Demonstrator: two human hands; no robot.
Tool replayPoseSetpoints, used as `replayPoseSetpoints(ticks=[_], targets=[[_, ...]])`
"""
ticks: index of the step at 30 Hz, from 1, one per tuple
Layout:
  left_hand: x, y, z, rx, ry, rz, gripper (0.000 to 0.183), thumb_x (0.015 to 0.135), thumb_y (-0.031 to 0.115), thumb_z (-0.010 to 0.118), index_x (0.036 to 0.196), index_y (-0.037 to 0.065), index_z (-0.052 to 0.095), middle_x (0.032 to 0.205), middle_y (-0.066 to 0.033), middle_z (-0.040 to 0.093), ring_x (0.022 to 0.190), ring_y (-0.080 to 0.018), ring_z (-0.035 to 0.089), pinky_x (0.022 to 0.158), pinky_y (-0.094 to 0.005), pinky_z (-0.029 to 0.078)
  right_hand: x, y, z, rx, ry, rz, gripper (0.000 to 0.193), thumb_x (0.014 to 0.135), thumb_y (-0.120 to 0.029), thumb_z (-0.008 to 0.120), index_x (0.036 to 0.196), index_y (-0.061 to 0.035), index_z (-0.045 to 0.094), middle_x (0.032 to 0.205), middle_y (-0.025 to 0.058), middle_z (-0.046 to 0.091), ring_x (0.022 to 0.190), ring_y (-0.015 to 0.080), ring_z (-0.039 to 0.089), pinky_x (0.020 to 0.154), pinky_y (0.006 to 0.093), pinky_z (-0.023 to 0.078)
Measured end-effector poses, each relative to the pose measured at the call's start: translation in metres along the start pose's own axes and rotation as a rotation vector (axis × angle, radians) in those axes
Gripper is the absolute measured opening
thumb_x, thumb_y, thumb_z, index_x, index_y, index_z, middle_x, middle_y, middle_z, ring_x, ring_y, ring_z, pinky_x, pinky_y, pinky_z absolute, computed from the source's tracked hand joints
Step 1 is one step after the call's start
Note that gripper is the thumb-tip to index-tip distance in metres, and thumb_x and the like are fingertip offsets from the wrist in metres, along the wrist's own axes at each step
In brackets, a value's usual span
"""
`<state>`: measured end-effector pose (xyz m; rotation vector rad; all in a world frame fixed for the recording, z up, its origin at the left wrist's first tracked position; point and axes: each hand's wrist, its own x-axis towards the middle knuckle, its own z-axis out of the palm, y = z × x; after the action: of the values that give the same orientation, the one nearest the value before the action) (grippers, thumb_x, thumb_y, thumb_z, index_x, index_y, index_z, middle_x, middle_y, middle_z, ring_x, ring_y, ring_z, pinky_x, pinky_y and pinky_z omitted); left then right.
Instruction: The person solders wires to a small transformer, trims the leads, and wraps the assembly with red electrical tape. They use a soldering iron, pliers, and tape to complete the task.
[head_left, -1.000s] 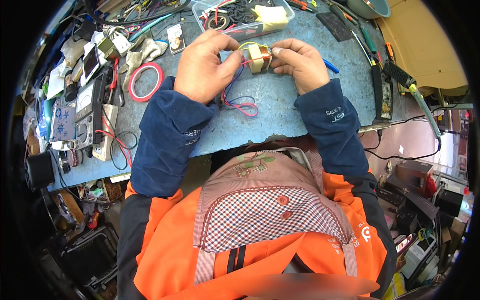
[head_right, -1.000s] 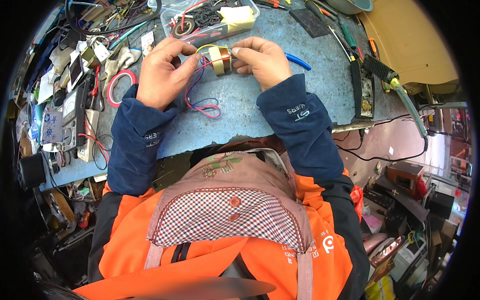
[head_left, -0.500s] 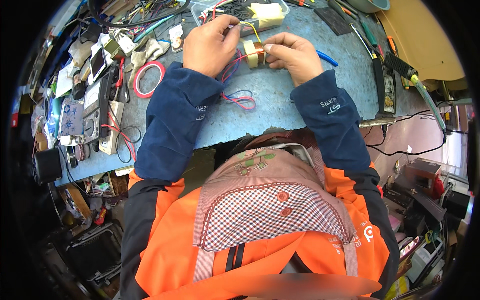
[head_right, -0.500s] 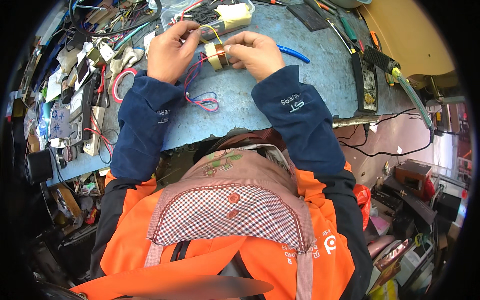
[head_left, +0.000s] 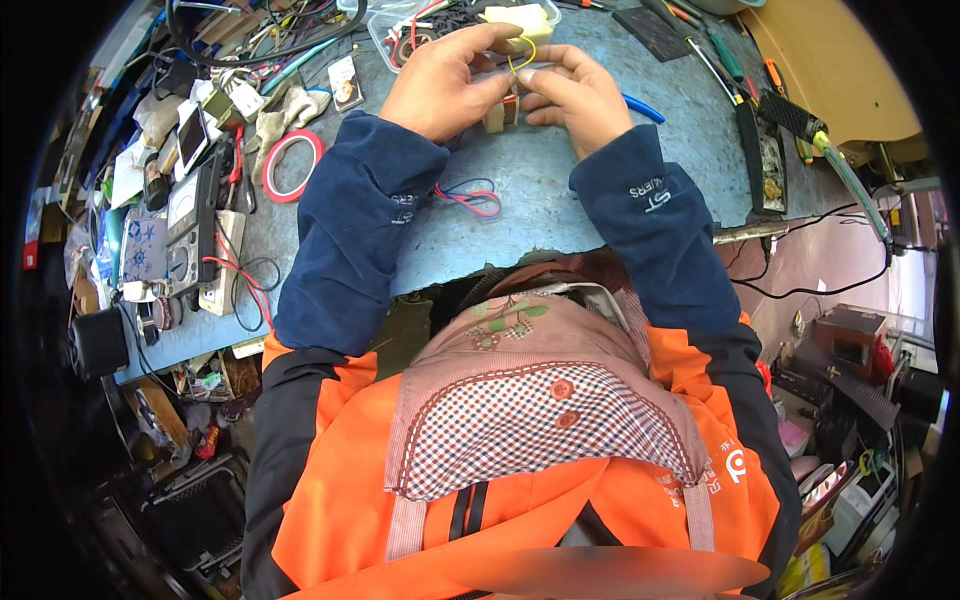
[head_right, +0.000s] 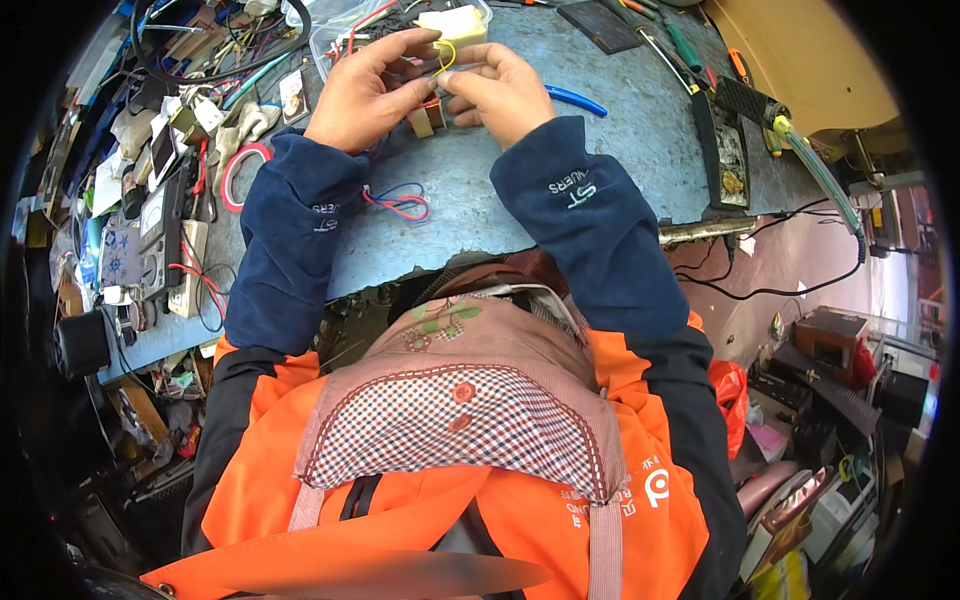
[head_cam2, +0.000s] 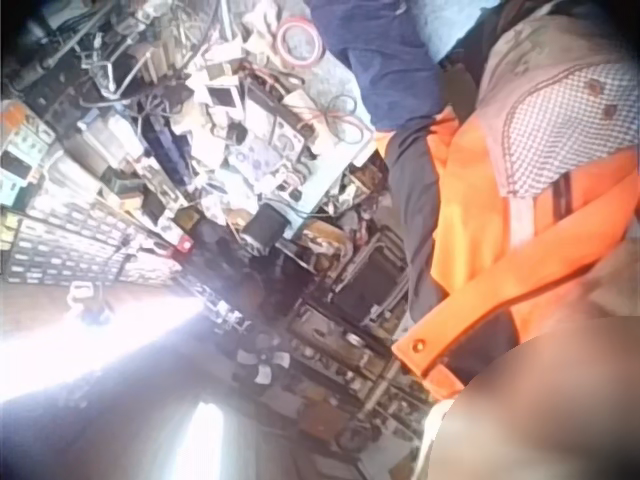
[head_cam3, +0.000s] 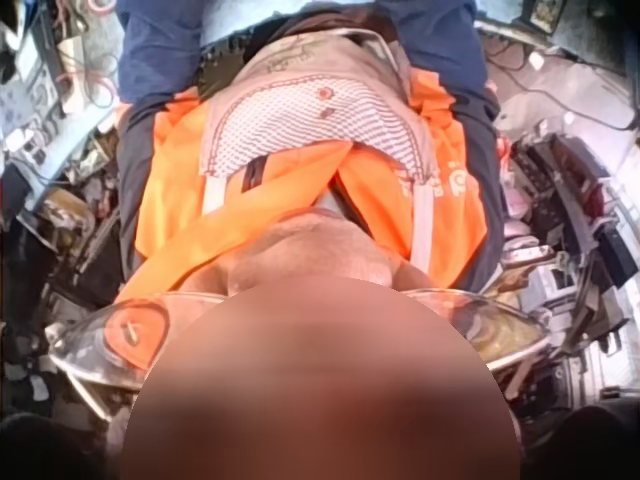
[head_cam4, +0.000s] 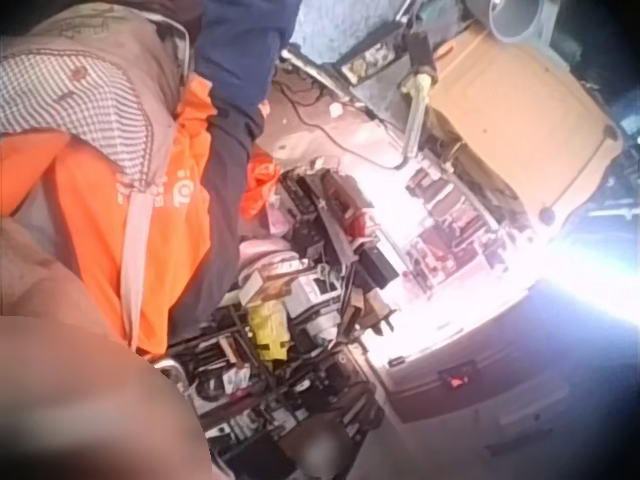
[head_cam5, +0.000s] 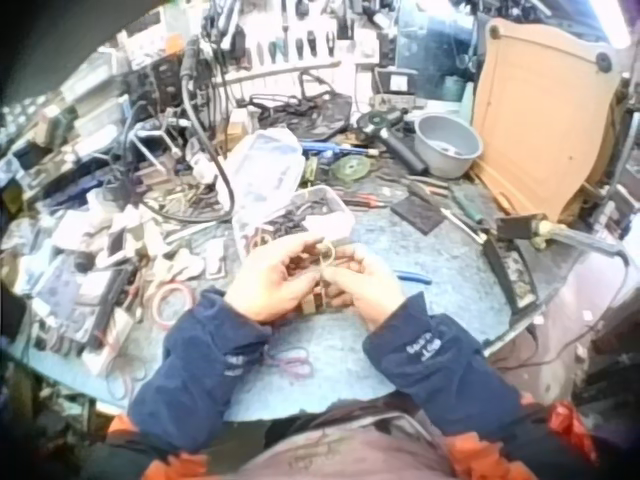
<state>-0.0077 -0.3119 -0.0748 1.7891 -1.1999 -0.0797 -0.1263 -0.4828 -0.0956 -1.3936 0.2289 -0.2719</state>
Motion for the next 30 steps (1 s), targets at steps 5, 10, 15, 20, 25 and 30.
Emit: replayPoseSetpoints(ticks=[5, 10, 15, 20, 25, 30], targets=[[0.001, -0.003, 0.002, 0.002, -0.005, 0.045, 0.063, 0.095, 0.0, 0.076, 0.154, 0.011, 0.058, 0.122, -0.004, 0.072, 0.106, -0.0131, 0.068, 0.093, -0.0301, 0.058, 0.011, 0.002, -0.003, -0.009, -0.021, 0.018, 0.029, 0.103, -0.021, 0.072, 0.126, -0.0047, 0.067, 0.108, 0.0052, 0.073, 0.094, 0.0156, 0.07, 0.081, 0.0315, 0.058], [-0.004, -0.004, 0.002, -0.147, 0.019, -0.065, 0.062, 0.09, 0.001, 0.072, 0.151, 0.008, 0.059, 0.112, -0.01, 0.077, 0.104, -0.0202, 0.075, 0.095, -0.0339, 0.061, 0.006, 0.0, 0.001, 0.053, -0.01, 0.051, 0.027, 0.103, -0.022, 0.072, 0.123, -0.0044, 0.069, 0.108, 0.0049, 0.073, 0.094, 0.0159, 0.07, 0.082, 0.032, 0.058], [-0.001, 0.004, 0.005, -0.128, 0.03, -0.033, 0.059, 0.091, -0.002, 0.069, 0.148, 0.006, 0.058, 0.112, -0.0108, 0.079, 0.11, -0.0221, 0.078, 0.097, -0.0341, 0.061, 0.006, -0.004, 0.008, 0.033, 0.009, -0.025, 0.025, 0.103, -0.02, 0.072, 0.121, -0.0035, 0.069, 0.107, 0.0059, 0.074, 0.094, 0.0164, 0.072, 0.082, 0.0327, 0.058], [-0.001, 0.002, 0.009, -0.146, 0.056, -0.014, 0.058, 0.091, -0.001, 0.07, 0.147, 0.006, 0.058, 0.11, -0.0115, 0.079, 0.107, -0.0233, 0.078, 0.096, -0.0349, 0.062, 0.01, 0.004, 0.007, 0.103, 0.031, -0.059, 0.024, 0.101, -0.018, 0.074, 0.118, -0.0011, 0.07, 0.106, 0.0089, 0.075, 0.092, 0.0179, 0.074, 0.077, 0.0326, 0.061], [-0.003, 0.004, 0.01, -0.132, 0.129, -0.091, 0.043, 0.092, 0.001, 0.072, 0.134, 0.001, 0.066, 0.103, -0.0095, 0.078, 0.091, -0.0167, 0.075, 0.087, -0.0317, 0.062, 0.012, 0.009, 0.006, 0.07, 0.019, -0.018, 0.019, 0.103, -0.017, 0.068, 0.116, -0.0029, 0.068, 0.107, 0.0107, 0.075, 0.094, 0.0205, 0.075, 0.083, 0.0353, 0.062], [-0.006, -0.001, -0.01, -0.299, 0.101, -0.3, 0.019, 0.094, 0.005, 0.075, 0.112, -0.004, 0.077, 0.098, -0.0071, 0.078, 0.088, -0.0101, 0.071, 0.079, -0.0268, 0.057, 0.009, 0.007, 0.006, 0.116, 0.02, -0.003, 0.016, 0.104, -0.015, 0.065, 0.112, -0.0021, 0.067, 0.105, 0.0134, 0.075, 0.092, 0.0229, 0.076, 0.084, 0.0362, 0.063]])
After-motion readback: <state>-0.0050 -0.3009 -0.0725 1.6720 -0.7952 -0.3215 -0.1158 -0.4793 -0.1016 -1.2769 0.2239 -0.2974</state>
